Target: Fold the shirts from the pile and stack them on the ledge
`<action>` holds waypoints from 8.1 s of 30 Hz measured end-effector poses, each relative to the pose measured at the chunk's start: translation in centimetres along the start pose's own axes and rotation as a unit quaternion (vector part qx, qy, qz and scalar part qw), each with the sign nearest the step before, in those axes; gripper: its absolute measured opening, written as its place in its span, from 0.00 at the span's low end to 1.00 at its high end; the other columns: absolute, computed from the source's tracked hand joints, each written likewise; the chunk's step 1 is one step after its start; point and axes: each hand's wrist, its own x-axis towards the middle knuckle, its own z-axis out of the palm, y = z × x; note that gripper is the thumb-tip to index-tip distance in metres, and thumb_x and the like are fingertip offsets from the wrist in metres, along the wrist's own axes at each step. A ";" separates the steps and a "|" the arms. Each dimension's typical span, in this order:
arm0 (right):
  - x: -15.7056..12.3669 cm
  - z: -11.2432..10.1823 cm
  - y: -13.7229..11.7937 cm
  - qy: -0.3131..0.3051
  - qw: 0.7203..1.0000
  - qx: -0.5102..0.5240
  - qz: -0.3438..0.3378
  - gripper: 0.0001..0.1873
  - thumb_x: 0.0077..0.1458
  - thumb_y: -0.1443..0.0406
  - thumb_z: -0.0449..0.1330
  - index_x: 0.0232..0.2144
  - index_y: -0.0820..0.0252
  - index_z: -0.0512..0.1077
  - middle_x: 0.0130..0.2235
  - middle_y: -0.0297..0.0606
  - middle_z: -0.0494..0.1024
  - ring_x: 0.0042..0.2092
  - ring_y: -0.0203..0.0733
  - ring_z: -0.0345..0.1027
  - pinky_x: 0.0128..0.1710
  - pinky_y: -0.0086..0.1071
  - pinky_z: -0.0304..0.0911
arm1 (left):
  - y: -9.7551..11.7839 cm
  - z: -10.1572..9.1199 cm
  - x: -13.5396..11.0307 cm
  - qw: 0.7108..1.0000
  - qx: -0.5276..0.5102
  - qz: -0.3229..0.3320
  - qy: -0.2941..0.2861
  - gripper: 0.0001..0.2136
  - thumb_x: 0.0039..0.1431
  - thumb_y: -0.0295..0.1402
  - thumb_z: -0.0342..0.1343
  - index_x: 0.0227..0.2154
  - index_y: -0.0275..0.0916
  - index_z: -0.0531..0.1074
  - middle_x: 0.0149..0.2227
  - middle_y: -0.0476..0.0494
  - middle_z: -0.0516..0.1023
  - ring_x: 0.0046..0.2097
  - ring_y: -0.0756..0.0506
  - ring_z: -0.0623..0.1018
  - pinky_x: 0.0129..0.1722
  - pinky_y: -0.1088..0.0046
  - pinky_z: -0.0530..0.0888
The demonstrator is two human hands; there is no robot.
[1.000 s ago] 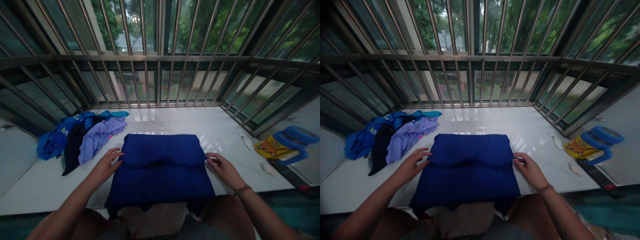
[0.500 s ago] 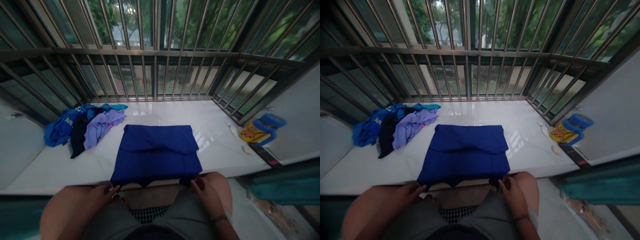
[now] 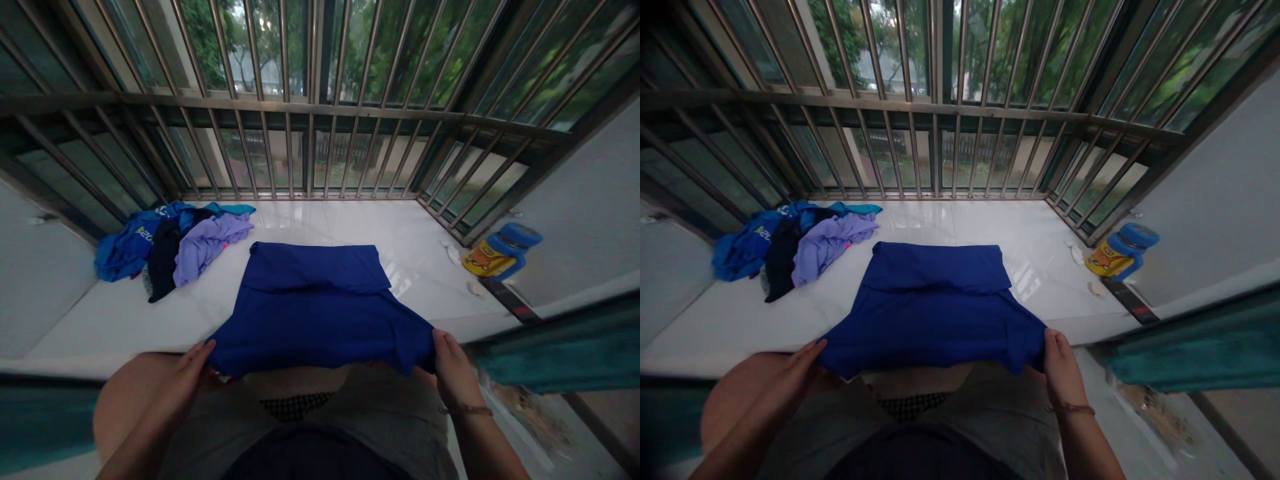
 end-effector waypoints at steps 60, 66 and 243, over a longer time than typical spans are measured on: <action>25.4 5.2 -18.6 -0.140 0.868 -0.221 -0.422 0.16 0.68 0.55 0.62 0.49 0.59 0.80 0.52 0.52 0.81 0.56 0.57 0.74 0.63 0.47 0.67 | 26.3 7.1 20.8 0.780 0.381 0.491 -0.078 0.21 0.61 0.58 0.61 0.34 0.43 0.79 0.39 0.39 0.83 0.47 0.35 0.80 0.54 0.62 0.74; 20.9 3.7 -14.1 -0.037 0.869 -0.159 -0.467 0.18 0.61 0.70 0.57 0.52 0.56 0.77 0.59 0.49 0.81 0.60 0.59 0.73 0.66 0.55 0.67 | 18.9 4.6 16.2 0.778 0.360 0.513 -0.036 0.12 0.58 0.34 0.59 0.44 0.42 0.78 0.60 0.32 0.82 0.62 0.29 0.78 0.69 0.46 0.68; 15.3 8.2 -6.6 -0.112 0.886 -0.372 -0.252 0.32 0.71 0.55 0.55 0.75 0.47 0.66 0.77 0.48 0.61 0.77 0.70 0.52 0.70 0.69 0.57 | 0.1 13.2 6.4 0.742 0.470 0.475 0.048 0.30 0.78 0.46 0.45 0.72 0.31 0.68 0.75 0.27 0.65 0.76 0.31 0.66 0.74 0.43 0.65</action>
